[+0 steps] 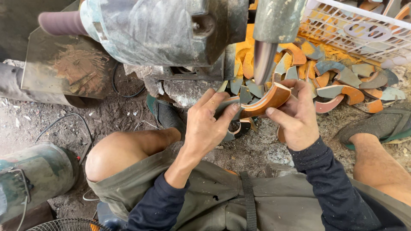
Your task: The person sits on the ground and uses a bench grinder to smooth the edges of multiple sandal soles. They handle each sole one at a time, pressing it against the spinning wheel and rotating it to grind different edges.
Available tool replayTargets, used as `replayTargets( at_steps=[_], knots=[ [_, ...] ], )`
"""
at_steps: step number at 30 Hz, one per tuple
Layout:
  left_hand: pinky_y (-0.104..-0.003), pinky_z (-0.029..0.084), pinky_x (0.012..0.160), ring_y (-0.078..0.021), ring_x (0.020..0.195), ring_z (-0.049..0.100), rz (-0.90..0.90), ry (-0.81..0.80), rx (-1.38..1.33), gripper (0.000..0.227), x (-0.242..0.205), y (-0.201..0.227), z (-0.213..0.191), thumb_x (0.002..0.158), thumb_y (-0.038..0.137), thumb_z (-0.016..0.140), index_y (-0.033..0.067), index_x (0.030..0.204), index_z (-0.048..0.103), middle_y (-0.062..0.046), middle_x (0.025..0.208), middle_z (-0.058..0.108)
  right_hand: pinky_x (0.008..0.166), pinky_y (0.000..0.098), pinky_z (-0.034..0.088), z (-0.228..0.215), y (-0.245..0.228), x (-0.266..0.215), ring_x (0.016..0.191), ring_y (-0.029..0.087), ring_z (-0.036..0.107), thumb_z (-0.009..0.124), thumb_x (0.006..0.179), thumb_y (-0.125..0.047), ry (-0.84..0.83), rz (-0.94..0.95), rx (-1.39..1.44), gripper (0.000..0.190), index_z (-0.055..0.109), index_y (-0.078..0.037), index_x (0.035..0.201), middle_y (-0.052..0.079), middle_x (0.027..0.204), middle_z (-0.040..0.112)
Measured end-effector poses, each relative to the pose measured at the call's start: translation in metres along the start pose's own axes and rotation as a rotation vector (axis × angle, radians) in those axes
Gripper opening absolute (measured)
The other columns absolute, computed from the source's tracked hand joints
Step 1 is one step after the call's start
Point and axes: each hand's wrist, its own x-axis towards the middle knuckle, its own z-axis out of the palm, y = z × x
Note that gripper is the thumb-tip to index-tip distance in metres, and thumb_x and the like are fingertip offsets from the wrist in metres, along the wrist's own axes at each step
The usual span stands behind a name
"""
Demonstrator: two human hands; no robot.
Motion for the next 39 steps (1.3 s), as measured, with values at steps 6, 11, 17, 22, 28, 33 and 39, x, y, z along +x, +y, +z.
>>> replayTargets(
  at_steps=[6, 11, 17, 22, 28, 33, 39],
  knots=[
    [-0.031, 0.058, 0.076, -0.0156, 0.085, 0.075, -0.015, 0.003, -0.327, 0.028, 0.017, -0.008, 0.007, 0.094, 0.022, 0.074, -0.0026, 0.107, 0.072, -0.008, 0.094, 0.076, 0.085, 0.0343, 0.061, -0.002, -0.016, 0.007, 0.109, 0.022, 0.067, 0.059, 0.093, 0.002, -0.008, -0.037, -0.086, 0.060, 0.038, 0.003, 0.149, 0.017, 0.130, 0.062],
    [-0.026, 0.047, 0.059, -0.0087, 0.068, 0.061, -0.276, -0.110, -0.637, 0.026, 0.033, -0.035, 0.027, 0.096, 0.025, 0.074, -0.0006, 0.101, 0.074, -0.004, 0.079, 0.072, 0.079, 0.0291, 0.062, -0.002, -0.030, 0.018, 0.101, 0.018, 0.070, 0.062, 0.097, -0.004, -0.009, -0.062, -0.235, 0.054, 0.041, 0.005, 0.147, 0.015, 0.122, 0.067],
    [-0.022, 0.046, 0.048, -0.0052, 0.060, 0.063, -0.356, -0.131, -0.939, 0.021, 0.036, -0.059, 0.039, 0.093, 0.024, 0.076, 0.0034, 0.098, 0.074, -0.002, 0.077, 0.073, 0.079, 0.0289, 0.060, 0.006, -0.029, 0.021, 0.101, 0.016, 0.068, 0.063, 0.100, -0.006, -0.064, -0.114, -0.258, 0.052, 0.042, 0.006, 0.146, 0.015, 0.123, 0.066],
    [-0.021, 0.043, 0.047, -0.0047, 0.060, 0.063, -0.365, -0.144, -0.900, 0.021, 0.032, -0.068, 0.041, 0.093, 0.028, 0.076, 0.0066, 0.095, 0.074, 0.000, 0.075, 0.072, 0.080, 0.0290, 0.060, 0.008, -0.026, 0.018, 0.103, 0.016, 0.067, 0.063, 0.101, -0.006, -0.074, -0.127, -0.252, 0.052, 0.042, 0.006, 0.146, 0.014, 0.124, 0.065],
    [-0.021, 0.043, 0.050, -0.0048, 0.062, 0.063, -0.380, -0.151, -0.891, 0.023, 0.028, -0.073, 0.042, 0.093, 0.030, 0.076, 0.0075, 0.095, 0.074, 0.001, 0.077, 0.072, 0.078, 0.0288, 0.060, 0.011, -0.024, 0.015, 0.099, 0.016, 0.067, 0.063, 0.099, -0.007, -0.062, -0.097, -0.281, 0.053, 0.042, 0.005, 0.146, 0.015, 0.123, 0.065],
    [-0.022, 0.040, 0.049, -0.0048, 0.061, 0.059, -0.392, -0.160, -0.857, 0.024, 0.023, -0.066, 0.035, 0.092, 0.030, 0.077, 0.0063, 0.097, 0.075, 0.000, 0.076, 0.071, 0.079, 0.0295, 0.061, 0.013, -0.023, 0.009, 0.102, 0.017, 0.068, 0.061, 0.098, -0.006, -0.069, -0.083, -0.269, 0.052, 0.042, 0.005, 0.145, 0.015, 0.123, 0.065],
    [-0.024, 0.058, 0.073, -0.0099, 0.081, 0.073, -0.137, -0.015, -0.410, 0.028, 0.008, -0.034, 0.018, 0.094, 0.023, 0.074, -0.0015, 0.107, 0.073, -0.001, 0.085, 0.076, 0.081, 0.0337, 0.063, 0.009, -0.019, 0.006, 0.103, 0.020, 0.070, 0.058, 0.095, -0.001, -0.020, 0.026, -0.207, 0.052, 0.043, 0.005, 0.144, 0.016, 0.123, 0.066]
  ],
)
